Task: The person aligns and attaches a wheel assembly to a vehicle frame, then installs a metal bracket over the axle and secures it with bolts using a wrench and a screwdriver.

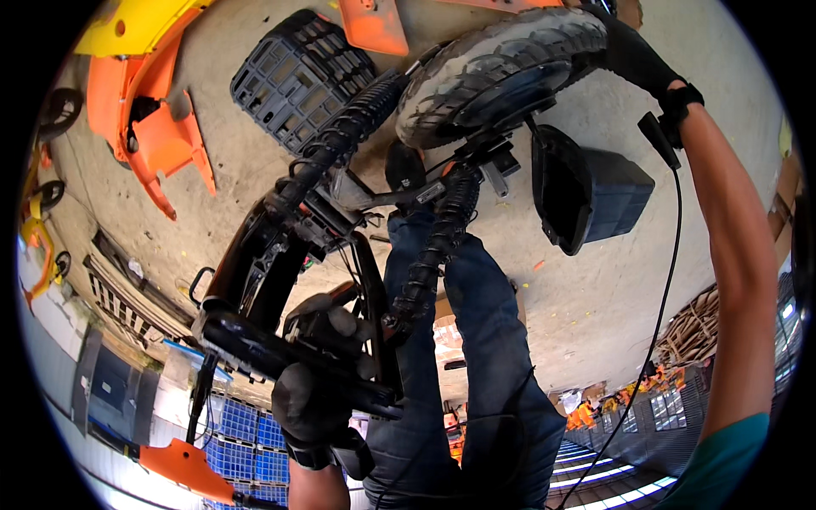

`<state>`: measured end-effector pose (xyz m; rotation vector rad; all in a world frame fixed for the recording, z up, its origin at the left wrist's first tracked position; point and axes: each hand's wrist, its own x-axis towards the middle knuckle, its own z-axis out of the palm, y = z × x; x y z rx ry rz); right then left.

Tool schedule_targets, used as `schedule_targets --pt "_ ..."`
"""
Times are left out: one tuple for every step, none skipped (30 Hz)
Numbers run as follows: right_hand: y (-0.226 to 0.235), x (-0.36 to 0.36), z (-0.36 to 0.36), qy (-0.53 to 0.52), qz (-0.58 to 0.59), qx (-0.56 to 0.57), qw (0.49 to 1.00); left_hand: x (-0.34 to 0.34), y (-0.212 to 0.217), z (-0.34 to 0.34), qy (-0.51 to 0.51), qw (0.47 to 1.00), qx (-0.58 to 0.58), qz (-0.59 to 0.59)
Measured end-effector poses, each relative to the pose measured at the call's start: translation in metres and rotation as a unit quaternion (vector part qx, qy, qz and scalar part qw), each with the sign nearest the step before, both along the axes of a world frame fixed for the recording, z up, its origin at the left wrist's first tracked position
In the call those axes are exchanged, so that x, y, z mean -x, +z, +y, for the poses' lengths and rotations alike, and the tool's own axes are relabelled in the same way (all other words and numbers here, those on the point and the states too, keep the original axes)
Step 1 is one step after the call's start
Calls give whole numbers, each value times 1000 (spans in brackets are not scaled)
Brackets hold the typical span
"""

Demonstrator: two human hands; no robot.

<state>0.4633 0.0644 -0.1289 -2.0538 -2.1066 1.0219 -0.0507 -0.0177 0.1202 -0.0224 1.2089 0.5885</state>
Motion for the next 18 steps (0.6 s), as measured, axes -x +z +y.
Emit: schedule_targets --pt "1 2 5 13 -2 -4 1000 0 -1 -1 -7 1000 -4 -10" --pt "1 4 7 28 -1 -2 1000 1 -1 -4 -10 1000 0 -10" --pt "1 5 9 26 -4 29 999 1 0 -6 -14 1000 -2 -13" --pt "1 5 8 23 -21 26 999 0 1 -9 -3 1000 8 -19" --pt "0 4 8 18 -38 24 999 0 1 -11 -4 1000 12 -13" --pt "-1 3 7 16 -44 23 999 0 1 -13 -4 1000 14 -14" --pt "-2 3 5 15 -49 21 998 -1 2 -15 2 1000 19 -14" --pt "-2 2 4 14 -54 16 998 -1 2 -17 1 1000 21 -17" --pt "-3 1 4 14 -23 18 999 -1 3 -18 5 1000 24 -18" --pt "-5 1 5 15 9 19 1000 -1 3 -18 11 999 30 -16" --pt "-7 2 7 14 42 18 999 -1 4 -18 7 999 26 -17" --pt "-10 3 8 2 27 14 1000 0 4 -18 6 999 26 -18" --pt "-13 4 8 -11 11 11 1000 0 5 -18 5 999 28 -21" --pt "-17 5 8 -24 -4 8 1000 1 4 -18 3 999 27 -23" --pt "-21 7 6 -14 3 -23 1000 1 5 -18 2 999 27 -23" --pt "-24 8 4 -3 10 -56 998 2 5 -18 6 999 28 -20" --pt "-27 8 2 6 14 -90 996 2 4 -19 3 1000 24 -18" --pt "-28 8 -1 -2 24 -85 996 2 4 -20 4 1000 24 -13"
